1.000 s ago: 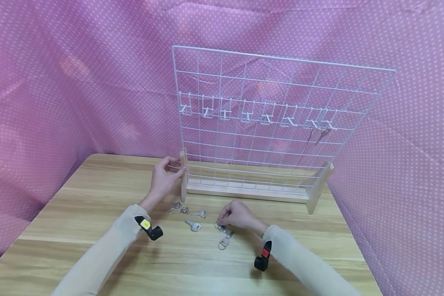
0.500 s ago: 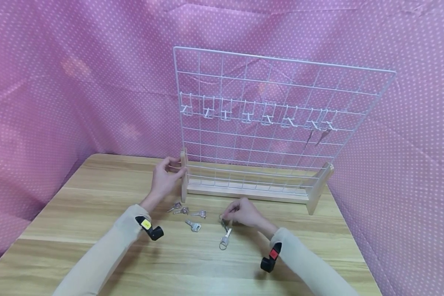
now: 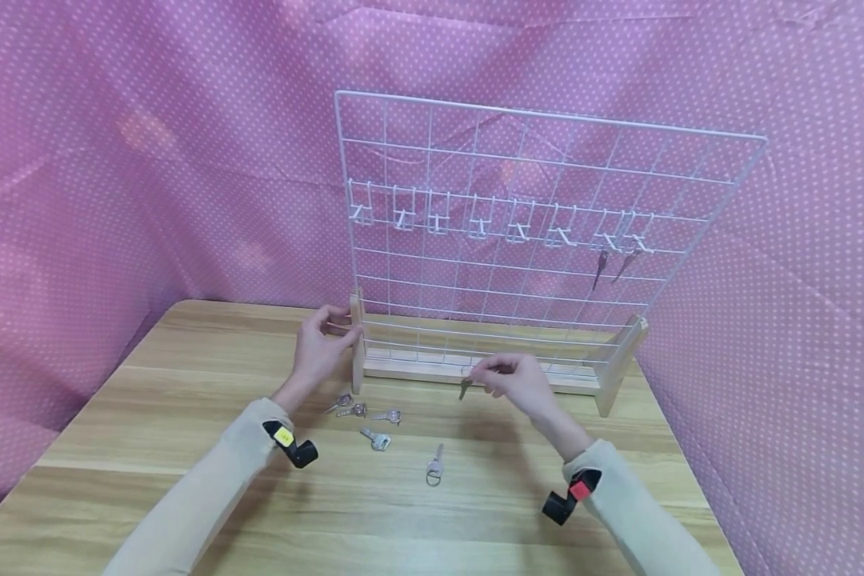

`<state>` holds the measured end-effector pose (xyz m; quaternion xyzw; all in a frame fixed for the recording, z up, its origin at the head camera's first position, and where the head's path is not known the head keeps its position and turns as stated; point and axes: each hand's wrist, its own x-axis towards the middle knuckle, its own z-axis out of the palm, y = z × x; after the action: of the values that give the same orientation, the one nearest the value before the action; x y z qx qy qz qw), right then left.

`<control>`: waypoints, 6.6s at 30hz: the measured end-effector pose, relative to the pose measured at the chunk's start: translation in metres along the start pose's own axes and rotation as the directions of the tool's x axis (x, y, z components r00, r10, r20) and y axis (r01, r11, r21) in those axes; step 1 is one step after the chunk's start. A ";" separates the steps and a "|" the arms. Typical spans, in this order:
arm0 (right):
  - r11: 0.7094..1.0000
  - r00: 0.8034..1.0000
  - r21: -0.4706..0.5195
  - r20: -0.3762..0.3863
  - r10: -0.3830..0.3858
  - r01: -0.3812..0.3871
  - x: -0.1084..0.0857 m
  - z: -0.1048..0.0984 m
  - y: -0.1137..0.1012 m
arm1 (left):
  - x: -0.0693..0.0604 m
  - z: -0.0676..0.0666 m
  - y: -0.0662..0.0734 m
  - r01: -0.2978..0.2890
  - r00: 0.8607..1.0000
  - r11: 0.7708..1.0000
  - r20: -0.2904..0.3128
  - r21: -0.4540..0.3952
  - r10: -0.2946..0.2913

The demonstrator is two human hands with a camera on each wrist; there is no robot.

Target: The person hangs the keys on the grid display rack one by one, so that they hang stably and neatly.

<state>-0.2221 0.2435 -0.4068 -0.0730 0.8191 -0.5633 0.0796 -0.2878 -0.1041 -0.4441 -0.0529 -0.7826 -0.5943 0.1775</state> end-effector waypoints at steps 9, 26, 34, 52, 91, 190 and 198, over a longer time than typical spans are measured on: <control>0.961 0.984 0.242 -0.150 -0.100 0.135 -0.024 -0.045 -0.052 | 0.001 0.001 -0.001 -0.016 1.000 1.000 -0.004 0.007 0.016; 0.692 0.906 0.600 -0.372 -0.202 0.401 -0.038 -0.098 -0.114 | 0.000 0.000 0.000 0.008 1.000 1.000 0.006 -0.001 -0.008; 0.649 0.910 0.657 -0.389 -0.145 0.384 -0.029 -0.100 -0.124 | -0.001 0.000 -0.001 0.004 1.000 1.000 0.010 0.012 -0.004; 0.676 0.900 0.627 -0.417 -0.128 0.387 -0.013 -0.088 -0.104 | 0.000 0.000 -0.001 0.000 1.000 1.000 0.004 0.016 0.000; 0.981 0.965 -0.150 0.247 -0.086 0.126 -0.050 0.073 0.062 | 0.000 0.000 -0.001 -0.005 1.000 1.000 -0.003 -0.002 0.005; 0.894 0.864 0.157 -0.370 -0.341 0.420 -0.024 -0.056 -0.112 | 0.000 0.002 -0.001 -0.014 1.000 1.000 -0.020 0.004 0.015; 0.849 0.838 0.227 -0.407 -0.363 0.478 -0.018 -0.059 -0.132 | 0.000 0.002 -0.001 0.002 1.000 1.000 -0.026 0.010 -0.001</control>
<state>-0.2133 0.2541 -0.2624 -0.1382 0.6805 -0.6957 -0.1836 -0.2889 -0.1025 -0.4458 -0.0438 -0.7832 -0.5913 0.1873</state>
